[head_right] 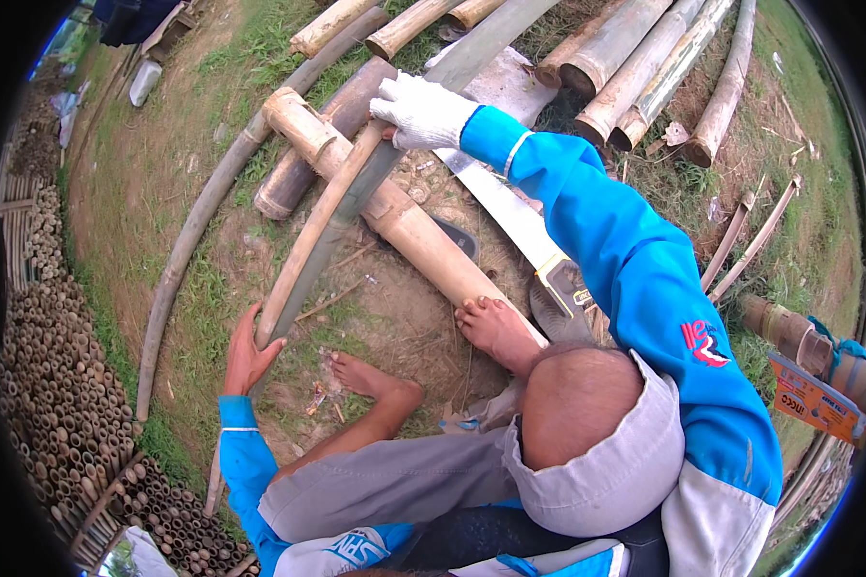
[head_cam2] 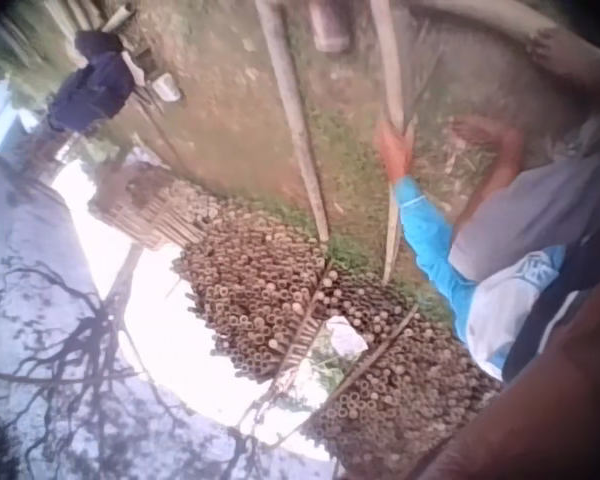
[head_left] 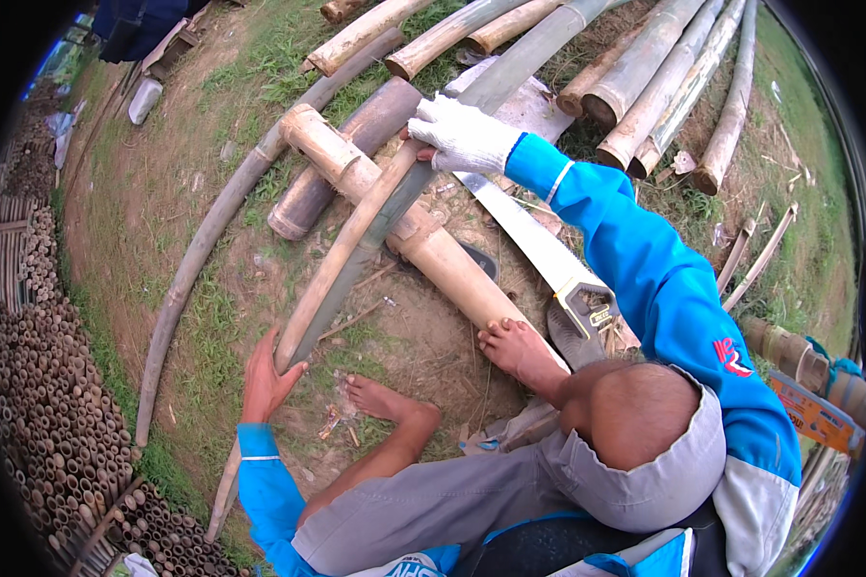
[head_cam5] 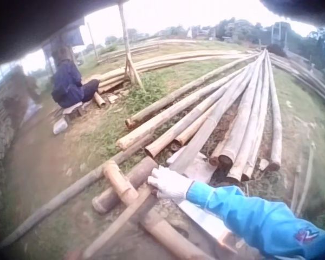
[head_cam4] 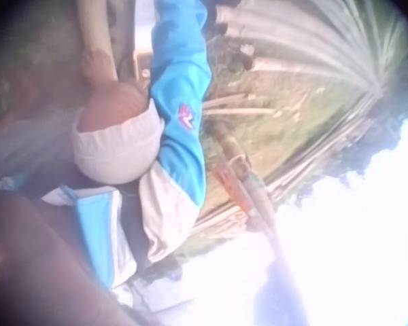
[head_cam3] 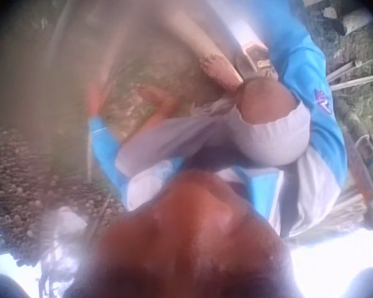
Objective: The person sits on the ground and uses a hand saw to cut long bamboo poles into shorter sections. They repeatedly position a pole on a makeshift support, saw through it, and set the cut piece aside. The person handles the bamboo and saw with both hands throughout the process.
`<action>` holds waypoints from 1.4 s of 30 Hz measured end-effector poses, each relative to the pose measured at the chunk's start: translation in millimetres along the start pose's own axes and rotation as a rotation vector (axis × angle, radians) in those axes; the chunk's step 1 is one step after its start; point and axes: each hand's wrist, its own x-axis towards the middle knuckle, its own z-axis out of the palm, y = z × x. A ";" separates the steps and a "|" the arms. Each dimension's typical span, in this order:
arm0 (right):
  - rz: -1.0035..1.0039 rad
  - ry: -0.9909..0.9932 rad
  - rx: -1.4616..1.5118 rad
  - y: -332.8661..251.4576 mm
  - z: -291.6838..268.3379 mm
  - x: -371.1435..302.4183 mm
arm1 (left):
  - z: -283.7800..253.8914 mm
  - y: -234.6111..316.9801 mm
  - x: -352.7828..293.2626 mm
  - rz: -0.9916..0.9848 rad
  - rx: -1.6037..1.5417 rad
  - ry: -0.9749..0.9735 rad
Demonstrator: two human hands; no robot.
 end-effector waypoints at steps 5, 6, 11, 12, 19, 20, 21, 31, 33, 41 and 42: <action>-0.161 -0.009 -0.157 -3.8 -11.2 -3.6 | -26.9 97.2 86.3 0.467 0.151 0.000; -0.138 0.060 -0.117 6.2 -2.6 -11.9 | -22.6 120.2 107.6 0.506 0.145 0.002; -0.037 0.230 -0.067 -1.5 -11.4 -24.3 | 20.0 193.8 191.3 0.485 0.143 0.139; -0.013 0.307 -0.021 -6.2 -14.1 -36.0 | 27.3 201.7 192.8 0.435 0.132 0.166; 0.742 -0.084 0.084 -55.0 20.2 -324.5 | 34.4 217.7 204.9 0.342 0.071 0.171; 0.798 -0.194 0.066 -67.0 29.0 -374.5 | 34.3 221.8 205.6 0.340 0.061 0.183; 0.785 -0.203 0.114 -80.6 34.7 -420.5 | 35.0 224.3 205.0 0.337 0.052 0.191; 0.640 -0.312 -0.123 -105.7 29.5 -462.5 | 48.1 217.0 207.1 0.306 0.019 0.305; 0.595 -0.341 -0.085 -95.1 30.8 -443.9 | 48.4 210.3 209.3 0.305 0.010 0.317; 0.637 -0.236 0.458 -118.4 -57.4 -404.8 | 52.5 210.4 207.9 0.317 -0.008 0.343; 0.643 -0.143 0.457 -124.2 -84.3 -397.4 | 49.2 208.9 206.5 0.316 -0.006 0.344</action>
